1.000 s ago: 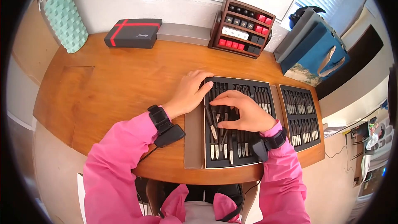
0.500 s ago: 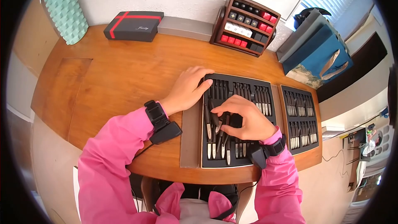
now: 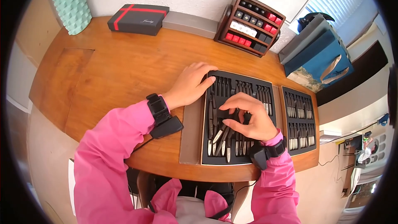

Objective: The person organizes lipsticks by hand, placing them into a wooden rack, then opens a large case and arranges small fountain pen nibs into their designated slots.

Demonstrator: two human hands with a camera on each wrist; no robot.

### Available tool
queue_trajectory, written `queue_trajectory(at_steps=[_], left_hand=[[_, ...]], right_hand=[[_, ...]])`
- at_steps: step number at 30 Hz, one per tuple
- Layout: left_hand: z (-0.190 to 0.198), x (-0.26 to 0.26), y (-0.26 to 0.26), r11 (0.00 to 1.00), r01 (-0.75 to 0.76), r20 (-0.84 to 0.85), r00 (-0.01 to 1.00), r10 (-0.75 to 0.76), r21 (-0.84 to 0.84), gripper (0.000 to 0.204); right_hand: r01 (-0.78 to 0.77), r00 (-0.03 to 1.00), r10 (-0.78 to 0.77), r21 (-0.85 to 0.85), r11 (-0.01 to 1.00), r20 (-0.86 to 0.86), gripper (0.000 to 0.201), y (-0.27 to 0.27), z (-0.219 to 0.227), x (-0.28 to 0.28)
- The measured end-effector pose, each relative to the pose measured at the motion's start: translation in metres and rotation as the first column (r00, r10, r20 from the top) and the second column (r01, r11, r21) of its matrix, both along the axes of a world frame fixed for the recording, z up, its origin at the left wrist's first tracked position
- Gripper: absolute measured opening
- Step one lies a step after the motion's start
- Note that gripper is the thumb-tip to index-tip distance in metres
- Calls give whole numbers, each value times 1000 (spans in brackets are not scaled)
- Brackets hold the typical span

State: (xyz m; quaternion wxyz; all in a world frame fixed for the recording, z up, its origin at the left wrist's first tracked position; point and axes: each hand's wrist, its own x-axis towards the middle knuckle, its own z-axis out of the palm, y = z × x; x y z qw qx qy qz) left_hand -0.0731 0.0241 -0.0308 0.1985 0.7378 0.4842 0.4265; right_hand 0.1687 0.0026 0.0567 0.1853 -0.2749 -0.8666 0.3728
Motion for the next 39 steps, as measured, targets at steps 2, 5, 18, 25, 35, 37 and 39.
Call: queue_trajectory(at_steps=[2,5,18,25,35,37,39], left_hand=[[-2,0,0,1000,-4,1,1000,4,15,36],[-3,1,1,999,-4,4,1000,4,45,35],[-3,10,0,999,-12,1,1000,12,35,35],[-4,11,1,999,-6,2,1000,6,39,35],[-5,19,1,996,-22,-8,1000,22,84,34],[-6,19,1,996,-18,14,1000,17,82,34],[-8,22,3,994,-28,14,1000,27,105,34]], right_hand=[[-23,1000,20,119,993,21,40,-4,5,-5],[-111,994,102,313,943,45,44,-6,2,-16],[-150,987,121,353,924,104,21,2,-4,7],[-147,989,151,234,961,2,24,8,-5,13],[-225,970,243,296,928,-25,32,0,-9,6],[-174,980,194,283,943,-42,35,-2,-9,6],[-89,993,113,364,927,-45,33,2,-6,13]])
